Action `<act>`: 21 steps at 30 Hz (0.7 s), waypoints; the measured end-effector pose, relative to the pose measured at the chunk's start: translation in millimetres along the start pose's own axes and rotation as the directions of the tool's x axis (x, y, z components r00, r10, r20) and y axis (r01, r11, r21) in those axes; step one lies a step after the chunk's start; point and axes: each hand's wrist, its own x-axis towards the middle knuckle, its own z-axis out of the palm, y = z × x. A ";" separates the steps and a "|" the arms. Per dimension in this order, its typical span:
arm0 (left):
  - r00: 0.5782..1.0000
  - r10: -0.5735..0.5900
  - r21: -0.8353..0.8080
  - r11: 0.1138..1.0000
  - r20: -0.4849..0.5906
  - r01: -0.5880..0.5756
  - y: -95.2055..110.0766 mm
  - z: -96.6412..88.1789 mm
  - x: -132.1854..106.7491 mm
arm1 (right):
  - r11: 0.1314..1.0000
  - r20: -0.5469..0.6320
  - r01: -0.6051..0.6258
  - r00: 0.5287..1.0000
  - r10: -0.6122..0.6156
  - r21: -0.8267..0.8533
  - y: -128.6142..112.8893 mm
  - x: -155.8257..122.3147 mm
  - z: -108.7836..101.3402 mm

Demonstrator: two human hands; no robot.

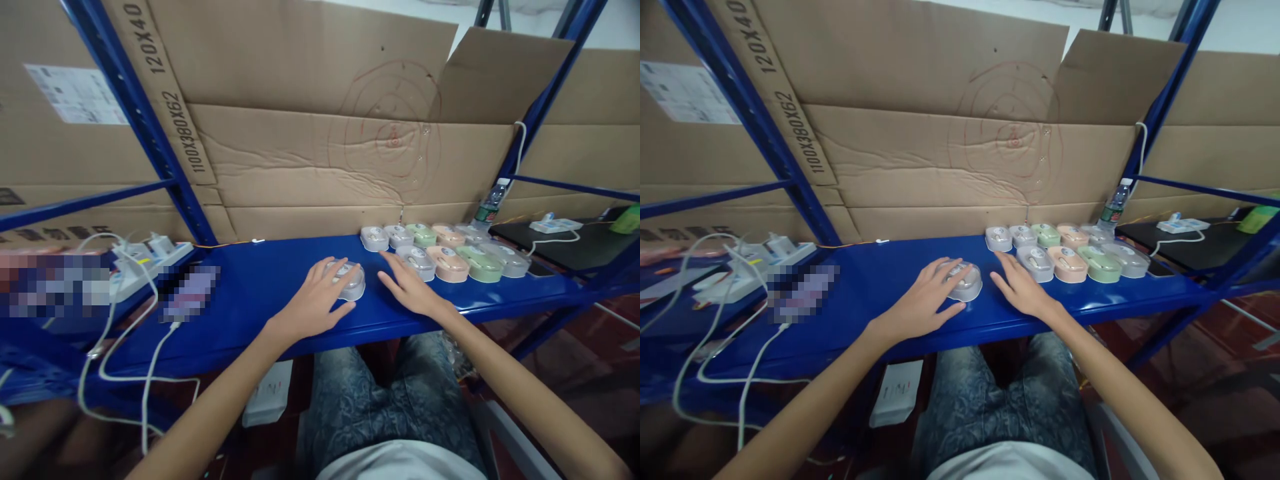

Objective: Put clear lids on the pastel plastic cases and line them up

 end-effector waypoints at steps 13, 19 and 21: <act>0.999 0.044 0.104 0.994 -0.011 -0.043 -21.4 6.1 32.3 | 0.845 -0.014 -0.098 0.994 0.107 -0.525 -1.5 -16.2 1.4; 0.995 0.075 0.247 0.967 -0.062 -0.057 -10.4 11.6 20.6 | 0.926 0.031 -0.031 0.998 0.046 -0.376 -61.2 21.6 32.3; 0.998 0.058 0.282 0.958 -0.030 -0.047 -11.3 13.1 18.9 | 0.970 0.020 -0.014 1.000 0.019 -0.244 -58.8 30.9 32.3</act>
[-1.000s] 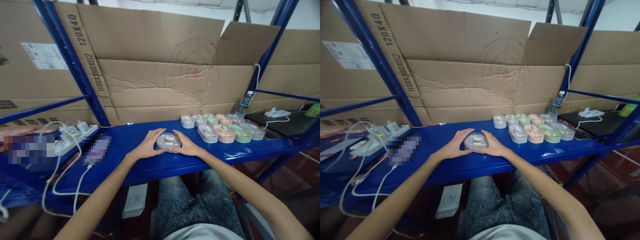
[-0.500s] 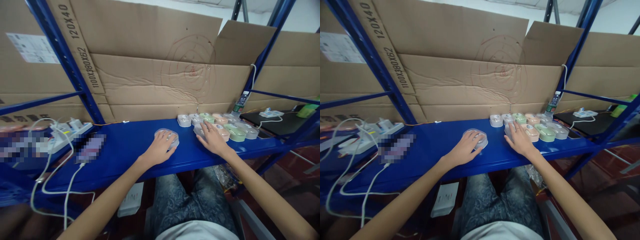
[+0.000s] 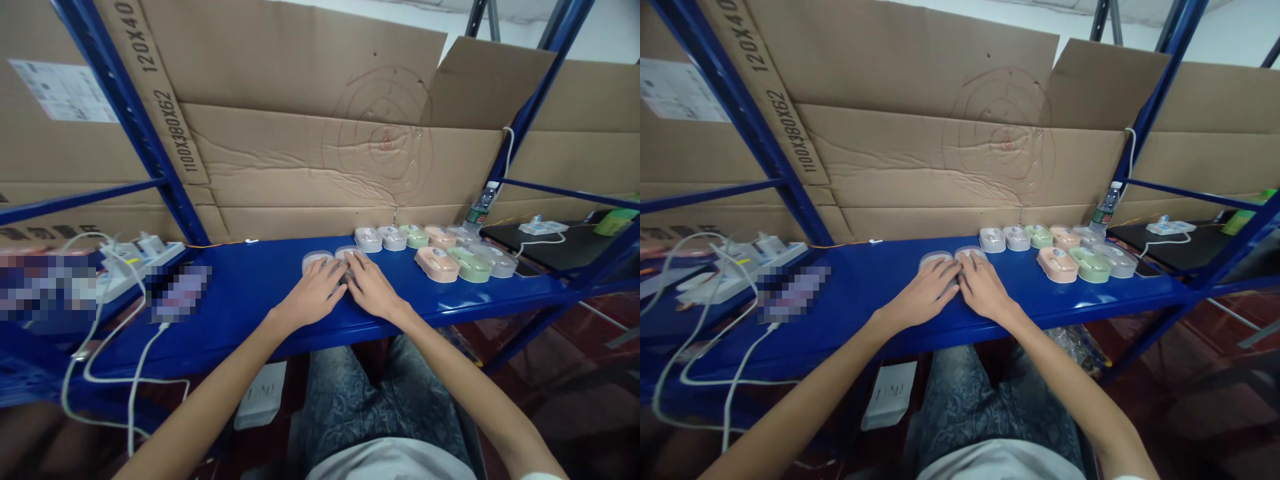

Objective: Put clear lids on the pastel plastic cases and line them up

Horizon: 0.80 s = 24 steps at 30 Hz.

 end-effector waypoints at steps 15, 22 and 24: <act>0.993 -0.092 0.142 0.987 0.080 0.080 14.0 11.4 3.8 | 0.723 -0.019 -0.318 0.921 0.388 -0.613 95.9 -68.2 -44.5; 0.993 -0.094 0.161 0.984 0.078 0.080 -45.3 3.8 -15.9 | 0.909 0.075 -0.095 0.988 0.137 -0.405 8.6 -13.5 -12.8; 0.993 -0.073 0.161 0.985 0.088 0.058 -64.9 2.1 -16.6 | 0.936 0.088 -0.050 0.992 0.085 -0.348 -4.7 8.9 -1.4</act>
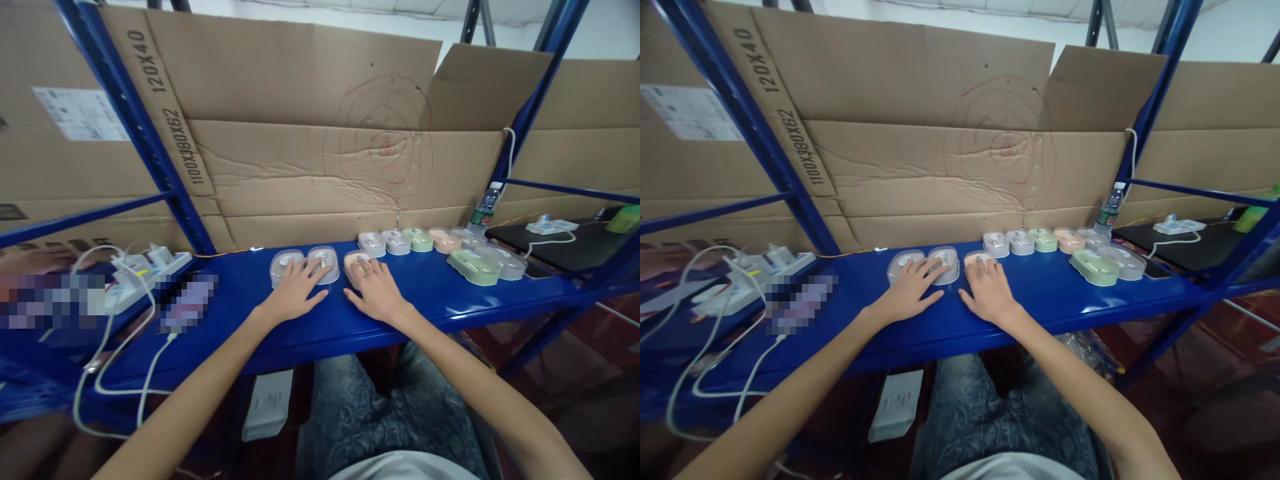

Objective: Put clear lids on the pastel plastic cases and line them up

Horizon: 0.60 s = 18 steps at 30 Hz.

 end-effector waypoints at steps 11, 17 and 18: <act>0.950 -0.311 0.113 0.945 0.030 0.306 -38.0 16.8 -21.6 | 0.997 0.027 0.083 0.996 -0.083 0.008 1.5 15.5 19.6; 0.932 -0.357 0.147 0.927 0.068 0.344 -35.9 30.3 20.6 | 0.998 0.057 0.064 0.996 -0.063 -0.016 9.9 57.3 39.6; 0.930 -0.362 0.150 0.925 0.065 0.350 -36.8 33.1 27.2 | 0.999 0.067 0.053 0.996 -0.052 -0.012 11.7 64.0 42.2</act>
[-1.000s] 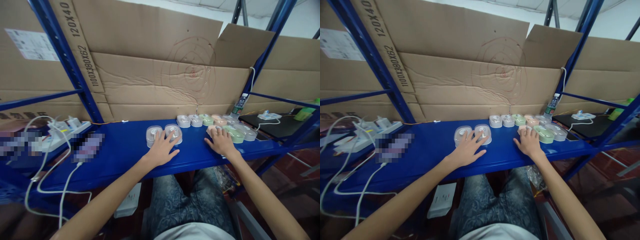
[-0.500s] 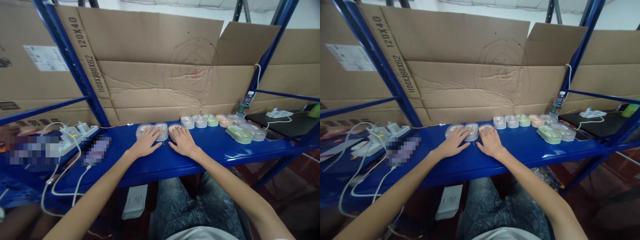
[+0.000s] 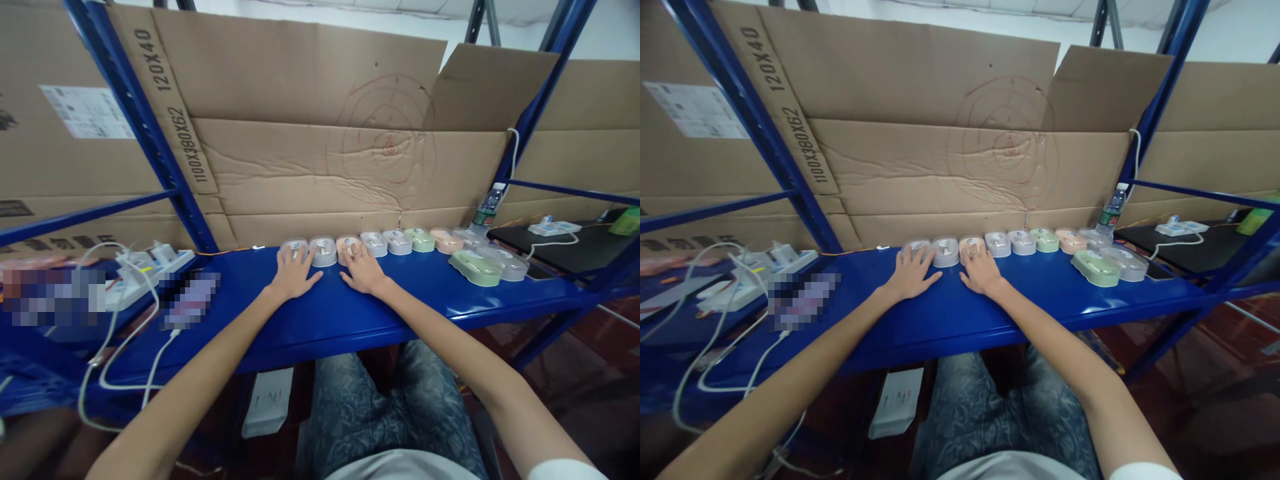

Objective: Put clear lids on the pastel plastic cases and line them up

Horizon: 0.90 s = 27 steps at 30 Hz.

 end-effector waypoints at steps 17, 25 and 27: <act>0.997 0.018 -0.022 1.000 -0.082 -0.020 0.7 18.9 26.0 | 1.000 -0.028 -0.016 0.999 0.016 0.010 19.2 17.1 17.7; 0.995 0.031 -0.026 0.999 -0.096 -0.034 -1.1 19.2 25.0 | 1.000 0.001 -0.023 1.000 0.023 0.013 19.5 22.0 14.9; 0.995 0.032 -0.033 0.999 -0.099 -0.036 -1.1 18.1 24.3 | 1.000 -0.004 -0.021 1.000 0.021 0.023 29.9 11.6 9.3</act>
